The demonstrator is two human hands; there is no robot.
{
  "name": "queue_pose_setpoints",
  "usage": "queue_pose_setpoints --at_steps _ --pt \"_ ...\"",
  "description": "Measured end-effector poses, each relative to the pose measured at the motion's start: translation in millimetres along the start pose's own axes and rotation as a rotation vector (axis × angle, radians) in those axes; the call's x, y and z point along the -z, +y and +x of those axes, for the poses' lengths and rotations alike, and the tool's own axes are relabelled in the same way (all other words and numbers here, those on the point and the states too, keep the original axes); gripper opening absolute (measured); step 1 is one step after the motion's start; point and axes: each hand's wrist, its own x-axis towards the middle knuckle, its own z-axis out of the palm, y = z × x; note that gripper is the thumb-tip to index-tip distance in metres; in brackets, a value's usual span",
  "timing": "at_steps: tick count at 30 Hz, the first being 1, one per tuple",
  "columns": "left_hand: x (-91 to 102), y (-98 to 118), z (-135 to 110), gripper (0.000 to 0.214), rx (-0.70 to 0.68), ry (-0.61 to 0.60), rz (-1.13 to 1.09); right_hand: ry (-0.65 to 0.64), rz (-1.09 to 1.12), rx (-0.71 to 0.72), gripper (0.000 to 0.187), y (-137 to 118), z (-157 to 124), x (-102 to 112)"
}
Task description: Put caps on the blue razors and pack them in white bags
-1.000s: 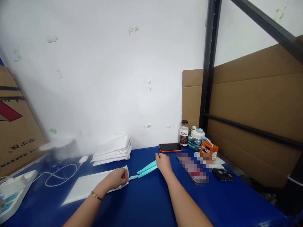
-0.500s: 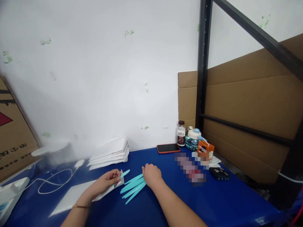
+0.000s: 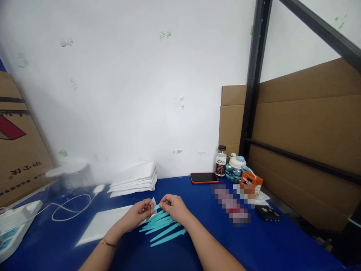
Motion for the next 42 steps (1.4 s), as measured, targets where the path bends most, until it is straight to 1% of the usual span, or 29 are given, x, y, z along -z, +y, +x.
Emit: queue_pose_setpoints --at_steps 1,2,3,6,7,9,11,12,14,16,17,18,19,22,24,26,28,30,33,35,38,40,42 --pt "0.9 -2 0 0.033 0.007 0.009 0.044 -0.023 0.060 -0.014 0.014 1 2 0" --pt "3.2 -5 -2 0.032 0.023 0.020 0.096 -0.018 0.110 -0.034 0.013 4 4 2" --pt "7.0 -8 -4 0.032 0.045 0.029 0.146 0.014 0.156 -0.058 0.012 7 5 8" --pt "22.6 -16 -10 0.031 0.100 0.039 0.239 0.195 0.285 -0.140 0.015 16 9 37" --pt "27.2 -16 -11 0.031 0.094 0.071 0.257 0.256 0.326 -0.159 0.016 19 10 47" --pt "32.0 -11 -9 0.034 0.049 0.193 0.279 0.311 0.391 -0.186 0.019 24 11 61" --pt "29.8 0 -1 0.038 -0.013 0.307 0.288 0.290 0.422 -0.198 0.020 28 12 63" --pt "26.4 5 6 0.039 -0.036 0.320 0.288 0.264 0.424 -0.199 0.021 29 13 61" --pt "17.7 14 21 0.036 -0.059 0.246 0.302 0.217 0.416 -0.197 0.022 33 15 54" --pt "9.4 15 35 0.030 -0.035 0.125 0.316 0.204 0.405 -0.203 0.023 37 16 50" --pt "6.3 14 42 0.028 -0.010 0.089 0.315 0.213 0.402 -0.212 0.023 39 17 50" --pt "3.8 11 47 0.027 0.013 0.079 0.309 0.228 0.402 -0.225 0.023 41 17 51" --pt "1.8 7 51 0.028 0.024 0.093 0.303 0.246 0.404 -0.238 0.023 43 18 52" --pt "-2.9 -6 58 0.032 -0.015 0.157 0.275 0.263 0.421 -0.259 0.023 46 19 57" --pt "-5.6 -12 61 0.032 -0.029 0.132 0.266 0.244 0.425 -0.259 0.024 47 20 56" --pt "-6.9 -17 63 0.031 -0.012 0.101 0.272 0.215 0.411 -0.259 0.024 47 22 52" --pt "-5.7 -20 64 0.030 0.005 0.107 0.330 0.200 0.345 -0.275 0.024 47 22 51" --pt "-1.8 -23 63 0.029 0.022 0.128 0.423 0.221 0.206 -0.308 0.024 49 22 55" --pt "6.7 -28 59 0.027 0.083 0.126 0.551 0.301 0.008 -0.357 0.021 55 20 70" --pt "12.0 -30 55 0.026 0.133 0.113 0.596 0.335 -0.060 -0.387 0.018 59 17 81" --pt "16.8 -30 50 0.019 0.167 0.133 0.620 0.372 -0.323 -0.394 0.011 58 14 88" --pt "16.9 -26 48 0.020 0.153 0.174 0.625 0.329 -0.515 -0.324 0.011 53 12 83" --pt "14.1 -19 47 0.021 0.112 0.218 0.616 0.209 -0.601 -0.218 0.012 46 11 72"
